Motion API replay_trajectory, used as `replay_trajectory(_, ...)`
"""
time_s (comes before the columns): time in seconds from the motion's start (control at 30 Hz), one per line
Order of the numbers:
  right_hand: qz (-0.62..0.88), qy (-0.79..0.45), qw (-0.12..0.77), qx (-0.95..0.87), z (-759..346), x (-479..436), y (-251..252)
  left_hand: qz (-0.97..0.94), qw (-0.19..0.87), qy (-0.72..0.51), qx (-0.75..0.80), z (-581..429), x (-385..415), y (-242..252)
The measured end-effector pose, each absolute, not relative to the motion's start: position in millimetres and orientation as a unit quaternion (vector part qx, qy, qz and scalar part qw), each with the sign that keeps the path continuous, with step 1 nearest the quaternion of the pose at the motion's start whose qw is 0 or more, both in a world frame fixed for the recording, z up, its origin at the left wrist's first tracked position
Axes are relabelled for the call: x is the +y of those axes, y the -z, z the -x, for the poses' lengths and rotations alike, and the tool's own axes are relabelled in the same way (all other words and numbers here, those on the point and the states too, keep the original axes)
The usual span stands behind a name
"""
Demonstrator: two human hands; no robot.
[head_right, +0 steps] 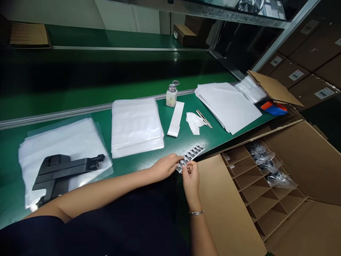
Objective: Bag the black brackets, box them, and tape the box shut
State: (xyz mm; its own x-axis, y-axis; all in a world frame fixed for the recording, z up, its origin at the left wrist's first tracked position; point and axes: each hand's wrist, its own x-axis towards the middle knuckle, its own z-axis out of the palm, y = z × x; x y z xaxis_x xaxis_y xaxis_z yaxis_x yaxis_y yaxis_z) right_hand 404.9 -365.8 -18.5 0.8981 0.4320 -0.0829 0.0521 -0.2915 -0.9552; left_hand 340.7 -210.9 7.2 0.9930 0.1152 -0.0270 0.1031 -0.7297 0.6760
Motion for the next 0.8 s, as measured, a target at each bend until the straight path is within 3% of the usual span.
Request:
replay_trajectory(0.07,0.762,-0.142,0.611,-0.158,-406.8,-359.0,14.6,-0.882,0.459,-0.058,0.089,-333.3,-200.2,-12.7)
replay_trajectory(0.17,0.722,-0.171,0.644,-0.187,-412.3,-348.1,9.9,-0.776,0.625,-0.039,0.076,-326.0,-186.7,-18.9)
replay_trajectory(0.27,0.719,-0.174,0.639,-0.213,-415.2,-336.6,10.0,-0.686,0.719,-0.034,0.108,-324.0,-183.1,-18.0)
replay_trajectory(0.53,0.811,0.098,0.443,-0.37,-412.9,-324.3,14.7,-0.584,0.769,-0.125,0.226,-329.5,-190.2,-1.9)
replay_trajectory(0.67,0.802,0.14,0.431,-0.389,-413.5,-324.3,15.8,-0.562,0.785,-0.129,0.228,-333.1,-194.6,1.9)
replay_trajectory(0.8,0.79,0.097,0.469,-0.383,-416.4,-325.3,17.1,-0.554,0.788,-0.134,0.233,-334.4,-197.3,3.6)
